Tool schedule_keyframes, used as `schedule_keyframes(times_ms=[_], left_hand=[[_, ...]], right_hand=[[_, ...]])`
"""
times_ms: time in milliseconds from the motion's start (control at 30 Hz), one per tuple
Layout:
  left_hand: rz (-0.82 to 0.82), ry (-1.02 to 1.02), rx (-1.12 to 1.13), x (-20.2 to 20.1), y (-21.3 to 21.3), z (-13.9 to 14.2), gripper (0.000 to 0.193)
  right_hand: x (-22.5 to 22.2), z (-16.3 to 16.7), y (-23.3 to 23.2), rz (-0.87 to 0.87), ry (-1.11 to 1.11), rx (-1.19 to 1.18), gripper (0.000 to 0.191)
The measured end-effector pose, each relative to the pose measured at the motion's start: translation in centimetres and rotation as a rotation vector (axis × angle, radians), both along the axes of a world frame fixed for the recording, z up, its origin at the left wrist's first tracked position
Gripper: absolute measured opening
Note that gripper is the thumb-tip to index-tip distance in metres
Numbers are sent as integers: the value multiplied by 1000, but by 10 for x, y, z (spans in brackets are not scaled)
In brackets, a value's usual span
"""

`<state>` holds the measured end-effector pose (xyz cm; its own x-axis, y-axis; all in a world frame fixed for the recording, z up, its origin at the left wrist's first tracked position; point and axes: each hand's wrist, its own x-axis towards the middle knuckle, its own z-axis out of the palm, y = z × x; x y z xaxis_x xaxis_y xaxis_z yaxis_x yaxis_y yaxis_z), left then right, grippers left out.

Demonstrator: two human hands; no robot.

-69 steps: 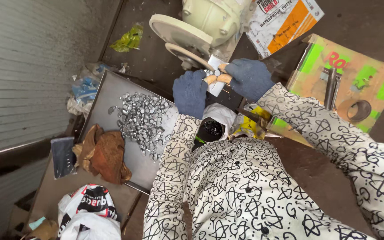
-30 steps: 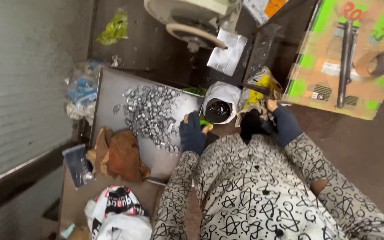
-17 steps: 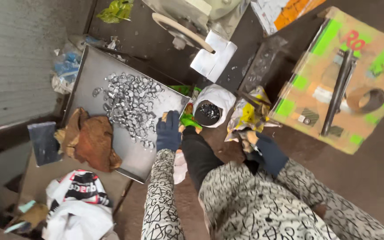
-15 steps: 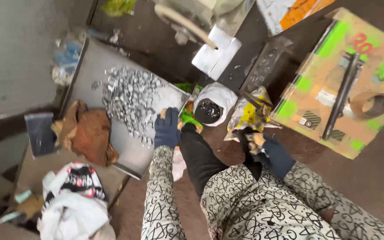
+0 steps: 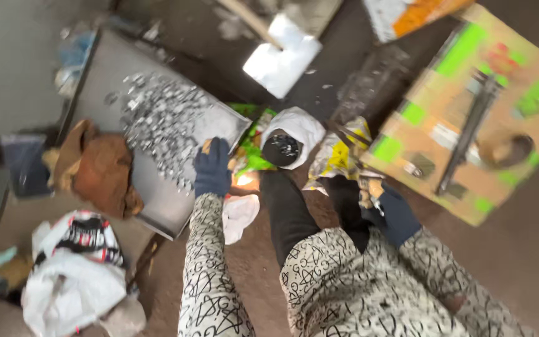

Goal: The person holds small metal pieces against a spinning bench grinder, producing sparks as they grind each piece, then places the ground pieces onto a metal tray and occasionally dips pieces into a small container. They repeat this grinding cycle one piece at a time throughout the episode.

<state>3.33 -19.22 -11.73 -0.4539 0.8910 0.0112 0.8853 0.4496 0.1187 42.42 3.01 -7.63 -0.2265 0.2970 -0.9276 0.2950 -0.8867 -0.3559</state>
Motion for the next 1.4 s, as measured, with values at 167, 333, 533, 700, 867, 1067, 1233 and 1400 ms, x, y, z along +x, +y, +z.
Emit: schedule_keyframes(times_ms=[167, 333, 533, 700, 867, 1067, 1233, 1400], left_hand=[[-8, 41, 49, -1, -2, 4, 68], [10, -22, 14, -5, -9, 11, 72], [16, -24, 45, -10, -9, 16, 71], [24, 3, 95, -9, -11, 18, 69], [71, -28, 8, -10, -14, 25, 67], [41, -14, 119, -14, -10, 35, 66], [36, -4, 114, -14, -11, 51, 69], [132, -163, 132, -18, -2, 83, 73]], right_hand=[[-7, 20, 1, 401, 244, 566, 30], [-50, 32, 6, 156, 134, 40, 26], [-83, 45, -2, 144, 65, 37, 24], [-93, 37, -13, 206, 60, 24, 26], [-103, 27, -24, 250, 202, 4, 27], [-112, 37, -20, 234, 149, 56, 27], [-129, 53, -9, 123, 246, 154, 27], [-161, 72, -16, -1, 213, 177, 29]])
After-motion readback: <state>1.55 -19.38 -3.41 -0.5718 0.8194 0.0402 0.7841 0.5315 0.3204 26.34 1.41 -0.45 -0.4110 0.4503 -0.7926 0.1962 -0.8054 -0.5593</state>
